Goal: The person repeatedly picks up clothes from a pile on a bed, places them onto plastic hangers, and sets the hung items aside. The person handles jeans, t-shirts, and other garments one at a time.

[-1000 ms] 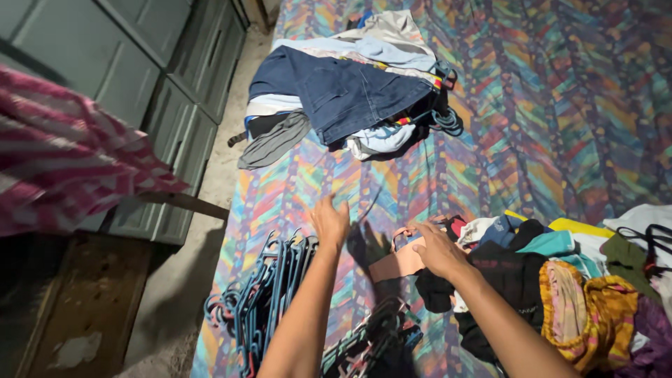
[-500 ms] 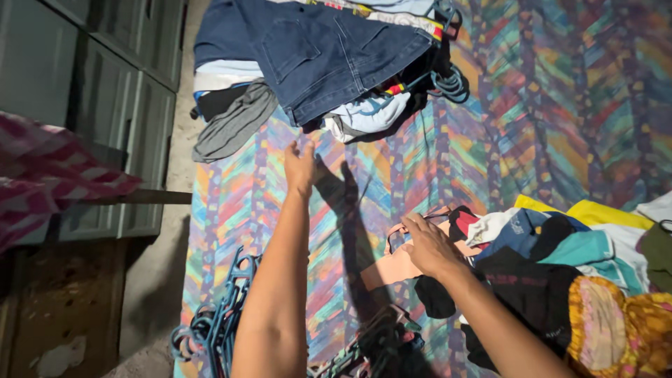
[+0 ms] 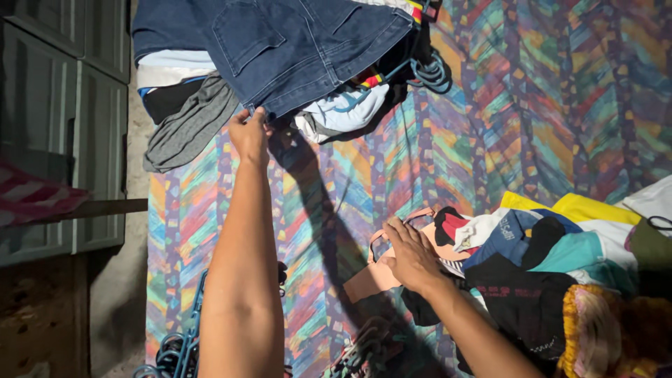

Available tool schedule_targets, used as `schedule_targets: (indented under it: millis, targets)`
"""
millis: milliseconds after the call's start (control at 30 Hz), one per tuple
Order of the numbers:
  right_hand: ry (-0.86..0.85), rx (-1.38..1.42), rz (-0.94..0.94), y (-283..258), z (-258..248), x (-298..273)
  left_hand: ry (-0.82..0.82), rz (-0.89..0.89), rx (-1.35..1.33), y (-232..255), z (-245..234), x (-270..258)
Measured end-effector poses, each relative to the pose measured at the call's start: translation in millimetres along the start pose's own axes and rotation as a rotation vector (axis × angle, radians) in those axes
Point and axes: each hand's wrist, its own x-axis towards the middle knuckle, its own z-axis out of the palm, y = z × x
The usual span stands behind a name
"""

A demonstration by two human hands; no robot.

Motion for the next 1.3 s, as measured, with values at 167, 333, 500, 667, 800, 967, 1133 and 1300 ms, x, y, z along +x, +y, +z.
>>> schedule_targets:
  millis: [167, 333, 500, 667, 800, 967, 1133, 1300]
  targets:
    - [0.028, 0.100, -0.094, 22.8, 7.5, 8.7, -0.083, -0.086, -0.026, 58.1, 11.3, -55.6]
    - [0.017, 0.770, -0.111, 43.1, 13.8, 17.5, -0.188, -0.078, -0.086, 131.6, -21.0, -156.3]
    - [-0.212, 1.427, -0.170, 22.3, -7.2, -11.3, -0.318, 0.002, -0.102, 166.3, -57.3, -250.7]
    - [-0.405, 1.898, -0.341, -29.2, -48.6, -57.6, -0.365, 0.030, -0.116, 177.5, -69.3, -352.5]
    - [-0.341, 1.944, -0.016, -39.8, -60.9, -69.8, -0.399, -0.037, -0.130, 195.5, -85.9, -411.9]
    - [-0.484, 1.876, 0.076, -49.7, -47.4, -86.7, -0.514, -0.108, -0.115, 196.3, -94.1, -482.7]
    - [-0.046, 1.450, -0.184, -59.0, -16.7, -163.3, -0.584, -0.091, -0.153, 194.3, -105.9, -520.4]
    - [-0.277, 1.997, -0.067, -51.1, 25.6, -171.5, -0.576, -0.098, -0.227, 209.0, -116.2, -539.2]
